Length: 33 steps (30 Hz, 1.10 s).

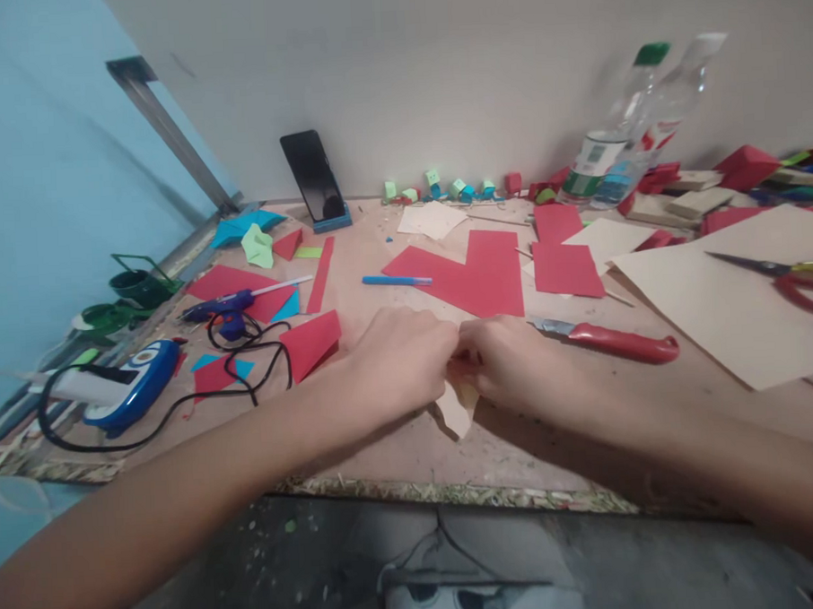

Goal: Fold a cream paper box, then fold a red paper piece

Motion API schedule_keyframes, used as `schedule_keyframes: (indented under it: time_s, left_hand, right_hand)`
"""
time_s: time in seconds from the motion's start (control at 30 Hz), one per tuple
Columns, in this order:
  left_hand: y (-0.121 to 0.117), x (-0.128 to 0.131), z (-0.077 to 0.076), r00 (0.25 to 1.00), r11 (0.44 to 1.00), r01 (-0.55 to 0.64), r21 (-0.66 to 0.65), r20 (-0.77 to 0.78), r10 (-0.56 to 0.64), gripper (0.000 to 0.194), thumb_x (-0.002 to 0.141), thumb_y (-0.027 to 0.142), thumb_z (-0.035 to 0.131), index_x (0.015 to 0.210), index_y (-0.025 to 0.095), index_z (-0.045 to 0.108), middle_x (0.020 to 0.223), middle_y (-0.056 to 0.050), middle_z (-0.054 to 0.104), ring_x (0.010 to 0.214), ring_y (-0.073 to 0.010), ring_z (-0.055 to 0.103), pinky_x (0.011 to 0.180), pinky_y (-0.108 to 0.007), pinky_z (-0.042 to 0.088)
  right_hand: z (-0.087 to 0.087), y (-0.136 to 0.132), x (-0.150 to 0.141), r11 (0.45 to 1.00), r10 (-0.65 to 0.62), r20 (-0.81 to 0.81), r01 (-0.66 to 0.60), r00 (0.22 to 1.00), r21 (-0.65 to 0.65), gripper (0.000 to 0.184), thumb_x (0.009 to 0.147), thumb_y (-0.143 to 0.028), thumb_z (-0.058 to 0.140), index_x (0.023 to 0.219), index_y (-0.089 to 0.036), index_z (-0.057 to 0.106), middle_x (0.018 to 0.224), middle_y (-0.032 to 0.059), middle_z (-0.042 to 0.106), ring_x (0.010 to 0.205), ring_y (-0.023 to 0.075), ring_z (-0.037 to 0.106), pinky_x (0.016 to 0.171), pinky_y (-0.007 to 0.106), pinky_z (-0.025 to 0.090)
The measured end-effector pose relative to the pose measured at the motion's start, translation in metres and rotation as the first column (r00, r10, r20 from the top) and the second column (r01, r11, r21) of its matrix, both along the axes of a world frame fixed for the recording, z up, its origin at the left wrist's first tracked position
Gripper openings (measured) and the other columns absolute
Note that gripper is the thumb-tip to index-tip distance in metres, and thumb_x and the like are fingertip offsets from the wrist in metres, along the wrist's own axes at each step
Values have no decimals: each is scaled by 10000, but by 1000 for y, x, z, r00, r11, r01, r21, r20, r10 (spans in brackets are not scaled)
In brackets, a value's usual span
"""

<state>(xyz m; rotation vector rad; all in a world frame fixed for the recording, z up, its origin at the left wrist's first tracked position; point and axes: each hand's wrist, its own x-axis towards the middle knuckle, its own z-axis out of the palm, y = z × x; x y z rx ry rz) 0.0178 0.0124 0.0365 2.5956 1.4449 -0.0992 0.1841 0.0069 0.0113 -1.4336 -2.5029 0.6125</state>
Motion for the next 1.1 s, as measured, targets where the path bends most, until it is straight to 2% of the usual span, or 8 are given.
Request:
schedule_keyframes:
  time_s: [0.27, 0.4, 0.53, 0.6, 0.67, 0.73, 0.9, 1.1]
  left_hand:
    - [0, -6, -19, 999, 998, -14, 58, 46, 11, 124, 763, 191, 620, 677, 191, 709, 632, -93, 666, 511, -200, 514, 523, -332, 261]
    - [1, -7, -27, 999, 998, 0, 63, 35, -2, 170, 801, 199, 589, 725, 186, 740, 681, -110, 703, 550, -212, 556, 547, -332, 295]
    - [3, -13, -20, 994, 1000, 9, 30, 104, -12, 198, 846, 203, 577, 761, 180, 755, 726, -102, 724, 617, -220, 600, 575, -332, 331]
    - [5, -19, -13, 977, 1000, 21, 1, 214, -21, 217, 895, 237, 584, 778, 192, 761, 750, -76, 733, 680, -214, 627, 606, -326, 362]
    - [9, -28, -7, 936, 999, 38, -24, 350, -27, 197, 934, 272, 602, 905, 210, 787, 843, -47, 766, 748, -194, 652, 666, -310, 410]
    - [12, -35, -6, 907, 999, 43, -11, 420, -34, 199, 949, 299, 618, 879, 202, 777, 821, -26, 761, 742, -176, 642, 676, -298, 414]
    - [14, -42, -25, 881, 997, 32, -75, 473, 7, 212, 964, 272, 604, 873, 181, 772, 795, -23, 756, 704, -154, 628, 670, -282, 416]
    - [14, -40, -39, 846, 977, 156, -149, 530, -54, 177, 975, 262, 625, 969, 194, 788, 918, -27, 789, 824, -165, 685, 770, -281, 471]
  right_hand:
    - [-6, -3, -1, 998, -3, 60, -1, 998, 67, 126, 769, -109, 604, 754, -188, 701, 769, 52, 745, 597, 148, 527, 575, 288, 277]
    - [-6, -4, -1, 997, -10, 56, 6, 998, 76, 128, 812, -127, 601, 760, -185, 702, 780, 49, 732, 602, 147, 523, 573, 292, 256]
    - [-5, -3, 0, 998, -27, 50, 25, 998, 54, 156, 846, -123, 591, 729, -171, 682, 736, 48, 717, 566, 132, 501, 565, 299, 231]
    - [-7, -2, 2, 995, -41, 29, 38, 999, 94, 179, 856, -135, 597, 695, -173, 666, 685, 40, 688, 546, 129, 455, 569, 305, 224]
    - [-10, 0, 5, 990, -47, 0, 46, 999, 131, 204, 858, -143, 605, 662, -180, 647, 634, 26, 652, 527, 126, 407, 572, 306, 222]
    - [-13, 2, 8, 989, -50, -14, 51, 999, 136, 225, 858, -152, 621, 635, -185, 624, 595, 13, 620, 514, 123, 387, 568, 307, 219]
    - [-16, 4, 12, 994, -63, 2, 63, 998, 95, 246, 858, -195, 669, 621, -191, 606, 594, 14, 613, 534, 134, 436, 559, 306, 238]
    - [-14, 4, 12, 996, -46, -52, 50, 998, 69, 159, 864, -164, 655, 709, -181, 692, 664, 22, 672, 575, 139, 504, 580, 291, 302]
